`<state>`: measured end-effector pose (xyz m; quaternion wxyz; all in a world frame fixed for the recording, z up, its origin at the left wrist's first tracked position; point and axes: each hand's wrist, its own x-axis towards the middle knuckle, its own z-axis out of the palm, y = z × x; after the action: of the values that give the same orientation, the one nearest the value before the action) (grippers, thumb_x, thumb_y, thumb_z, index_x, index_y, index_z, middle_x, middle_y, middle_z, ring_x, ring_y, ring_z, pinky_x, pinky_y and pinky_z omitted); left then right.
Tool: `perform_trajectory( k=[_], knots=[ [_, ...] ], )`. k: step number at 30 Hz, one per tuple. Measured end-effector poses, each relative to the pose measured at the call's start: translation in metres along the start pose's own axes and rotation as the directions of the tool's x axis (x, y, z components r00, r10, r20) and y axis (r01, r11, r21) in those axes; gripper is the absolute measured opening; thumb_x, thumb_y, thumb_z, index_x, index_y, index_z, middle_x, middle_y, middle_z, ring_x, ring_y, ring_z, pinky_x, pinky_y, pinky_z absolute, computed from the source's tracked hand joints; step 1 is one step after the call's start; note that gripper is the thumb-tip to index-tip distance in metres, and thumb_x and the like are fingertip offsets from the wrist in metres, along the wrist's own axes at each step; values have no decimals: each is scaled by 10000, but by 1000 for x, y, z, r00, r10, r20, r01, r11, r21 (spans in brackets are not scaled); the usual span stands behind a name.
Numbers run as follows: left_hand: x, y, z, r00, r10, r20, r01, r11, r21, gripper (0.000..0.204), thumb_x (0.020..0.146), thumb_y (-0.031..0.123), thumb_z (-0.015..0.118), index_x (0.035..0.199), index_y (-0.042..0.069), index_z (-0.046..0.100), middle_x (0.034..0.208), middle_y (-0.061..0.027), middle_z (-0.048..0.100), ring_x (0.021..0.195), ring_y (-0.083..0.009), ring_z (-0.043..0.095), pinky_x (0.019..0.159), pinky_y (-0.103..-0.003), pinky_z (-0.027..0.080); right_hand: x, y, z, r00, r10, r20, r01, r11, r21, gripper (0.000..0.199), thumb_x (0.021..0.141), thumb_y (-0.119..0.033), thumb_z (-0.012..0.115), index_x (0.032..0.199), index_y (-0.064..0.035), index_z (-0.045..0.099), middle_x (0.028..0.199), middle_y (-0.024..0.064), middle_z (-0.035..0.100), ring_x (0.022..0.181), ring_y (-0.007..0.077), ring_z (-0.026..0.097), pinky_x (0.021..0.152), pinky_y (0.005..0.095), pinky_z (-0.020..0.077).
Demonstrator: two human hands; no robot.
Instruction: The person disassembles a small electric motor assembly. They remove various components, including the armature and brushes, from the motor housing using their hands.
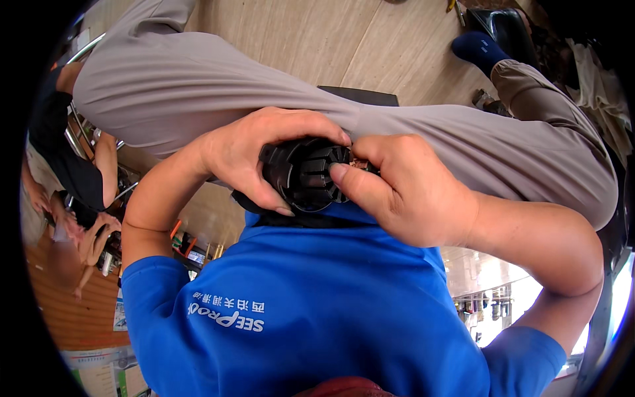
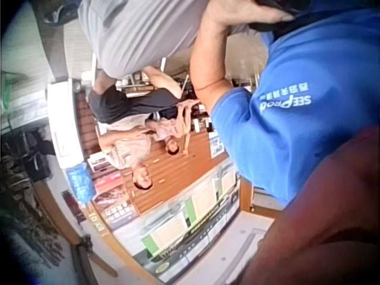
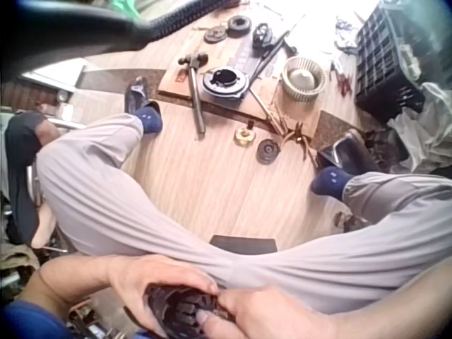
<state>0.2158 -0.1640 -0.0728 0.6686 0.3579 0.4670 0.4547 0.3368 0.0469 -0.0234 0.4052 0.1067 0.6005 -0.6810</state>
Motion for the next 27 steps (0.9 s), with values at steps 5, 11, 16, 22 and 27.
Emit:
perform_trajectory(
  k=[5,11,16,22,27],
  knots=[
    [-6,-6,2,997,63,-34,-62,998,12,861,485,167,884,1244,-1,515,1186,-183,581,1092,-282,586,953,-387,457,-4,2,10,990,4,-144,6,998,70,305,887,-224,583,786,62,614,633,253,584,620,426,600,591,453,487],
    [-16,-13,7,987,39,-158,-61,989,-133,855,510,141,879,1253,14,476,1182,-195,556,1096,-295,571,946,-399,460,-3,2,13,983,-18,-185,12,999,-30,291,872,-245,604,796,35,607,642,233,601,630,417,615,609,461,504],
    [-13,-8,3,995,3,-101,-18,989,-149,872,512,140,876,1283,27,482,1206,-188,563,1104,-293,568,968,-408,438,-2,-9,6,983,-100,-153,62,969,-238,265,835,-202,648,732,20,548,637,209,568,592,400,567,543,441,457],
    [-7,-4,-1,999,35,-35,-37,997,-74,794,542,174,841,1250,4,523,1154,-119,611,1054,-227,597,925,-351,465,3,-19,-6,993,-114,-7,106,941,-320,288,817,-227,670,736,24,555,662,213,580,645,417,583,574,459,469],
    [-7,-1,1,998,-18,-57,11,993,-121,791,543,172,838,1249,3,525,1146,-116,615,1035,-223,599,914,-351,468,6,-18,-12,982,-148,122,181,924,-337,388,786,-313,744,750,24,553,705,202,596,683,416,594,602,462,474]
  ],
)
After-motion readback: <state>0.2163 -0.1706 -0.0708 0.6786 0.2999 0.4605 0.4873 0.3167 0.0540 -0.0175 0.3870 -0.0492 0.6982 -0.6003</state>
